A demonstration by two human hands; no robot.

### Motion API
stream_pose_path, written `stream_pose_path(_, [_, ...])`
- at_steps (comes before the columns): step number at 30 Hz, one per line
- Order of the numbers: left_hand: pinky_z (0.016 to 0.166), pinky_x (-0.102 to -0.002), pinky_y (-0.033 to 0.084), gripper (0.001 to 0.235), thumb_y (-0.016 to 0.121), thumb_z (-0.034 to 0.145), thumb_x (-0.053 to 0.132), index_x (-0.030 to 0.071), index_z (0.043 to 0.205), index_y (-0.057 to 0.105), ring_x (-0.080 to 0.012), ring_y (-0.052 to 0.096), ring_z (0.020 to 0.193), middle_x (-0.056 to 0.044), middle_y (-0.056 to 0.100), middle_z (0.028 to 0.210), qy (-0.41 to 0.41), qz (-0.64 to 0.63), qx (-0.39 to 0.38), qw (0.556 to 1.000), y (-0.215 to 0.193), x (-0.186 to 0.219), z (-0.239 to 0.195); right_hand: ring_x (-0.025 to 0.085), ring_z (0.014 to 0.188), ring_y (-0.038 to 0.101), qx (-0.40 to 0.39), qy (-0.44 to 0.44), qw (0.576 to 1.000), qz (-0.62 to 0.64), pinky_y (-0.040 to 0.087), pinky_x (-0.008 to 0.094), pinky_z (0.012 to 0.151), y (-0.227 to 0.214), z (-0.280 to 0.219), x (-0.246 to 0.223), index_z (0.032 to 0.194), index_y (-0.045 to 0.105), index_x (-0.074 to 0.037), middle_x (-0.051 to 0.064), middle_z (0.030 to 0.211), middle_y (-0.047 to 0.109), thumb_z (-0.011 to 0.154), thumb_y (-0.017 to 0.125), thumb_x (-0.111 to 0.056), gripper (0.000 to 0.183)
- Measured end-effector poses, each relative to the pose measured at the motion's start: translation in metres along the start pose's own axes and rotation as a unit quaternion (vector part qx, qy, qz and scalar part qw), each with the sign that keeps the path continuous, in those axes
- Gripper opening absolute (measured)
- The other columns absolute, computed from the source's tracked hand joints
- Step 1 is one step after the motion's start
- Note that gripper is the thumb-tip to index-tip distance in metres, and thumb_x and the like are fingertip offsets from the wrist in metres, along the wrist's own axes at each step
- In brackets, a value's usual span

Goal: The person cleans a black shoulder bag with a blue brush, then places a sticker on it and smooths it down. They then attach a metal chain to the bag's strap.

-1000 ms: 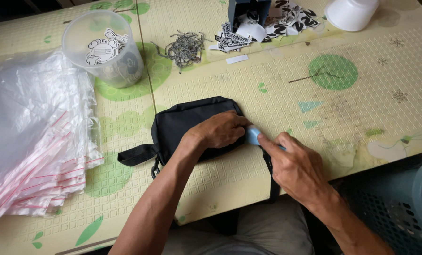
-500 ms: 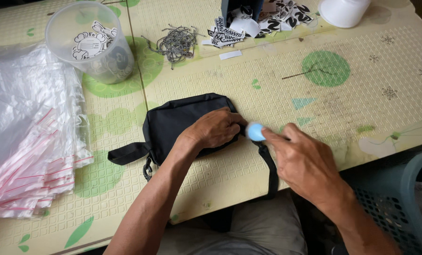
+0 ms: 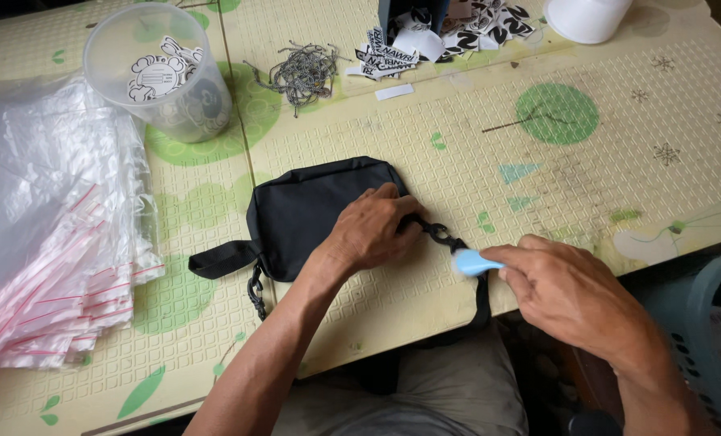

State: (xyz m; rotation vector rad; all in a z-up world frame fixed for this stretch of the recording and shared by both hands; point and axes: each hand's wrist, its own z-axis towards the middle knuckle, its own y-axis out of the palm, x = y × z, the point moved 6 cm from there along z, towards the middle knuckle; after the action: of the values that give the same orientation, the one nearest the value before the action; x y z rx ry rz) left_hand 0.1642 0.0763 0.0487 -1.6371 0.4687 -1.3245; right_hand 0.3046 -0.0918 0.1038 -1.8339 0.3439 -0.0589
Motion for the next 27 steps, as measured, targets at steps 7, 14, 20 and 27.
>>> stream_pose_path(7, [0.079, -0.053, 0.044, 0.037, 0.06, 0.086, 0.036, 0.016, 0.116, 0.052, -0.0354, 0.059, 0.102, -0.01, 0.062, 0.105, -0.112, 0.004, 0.083, 0.99, 0.003, 0.0, -0.013, 0.013, 0.05, 0.036, 0.053, 0.056, 0.947, 0.312, 0.029, 0.032, 0.049, -0.011, 0.049, -0.01, 0.132, 0.072, -0.022, 0.0, 0.067, 0.055, 0.101, 0.056, -0.022, 0.035])
stream_pose_path(14, [0.088, -0.054, 0.045, 0.051, 0.071, 0.084, 0.03, 0.019, 0.122, 0.039, -0.0365, 0.06, 0.112, -0.011, 0.063, 0.105, -0.152, -0.079, 0.077, 0.982, 0.0, -0.004, -0.017, 0.013, 0.059, 0.047, 0.021, -0.038, 0.901, 0.431, 0.042, 0.029, 0.055, 0.009, 0.07, -0.019, 0.129, 0.076, -0.009, 0.007, 0.067, 0.064, 0.097, 0.055, -0.005, 0.039])
stream_pose_path(20, [0.084, -0.05, 0.045, 0.042, 0.063, 0.088, 0.031, 0.03, 0.125, 0.043, -0.0331, 0.058, 0.107, -0.004, 0.053, 0.107, -0.141, -0.007, 0.049, 0.989, 0.003, 0.005, -0.013, 0.015, 0.06, 0.051, -0.019, -0.043, 0.941, 0.335, 0.047, 0.032, 0.057, -0.019, 0.044, -0.022, 0.132, 0.077, -0.016, 0.01, 0.074, 0.071, 0.097, 0.056, -0.008, 0.042])
stream_pose_path(27, [0.083, -0.047, 0.042, 0.01, 0.062, 0.092, 0.029, 0.03, 0.102, 0.06, -0.0301, 0.055, 0.102, -0.002, 0.044, 0.106, -0.105, 0.028, 0.061, 0.992, 0.015, 0.004, -0.015, 0.019, 0.067, 0.065, 0.026, -0.042, 0.996, 0.071, 0.056, 0.035, 0.062, -0.029, 0.009, -0.033, 0.127, 0.076, -0.024, 0.002, 0.078, 0.064, 0.097, 0.056, -0.022, 0.036])
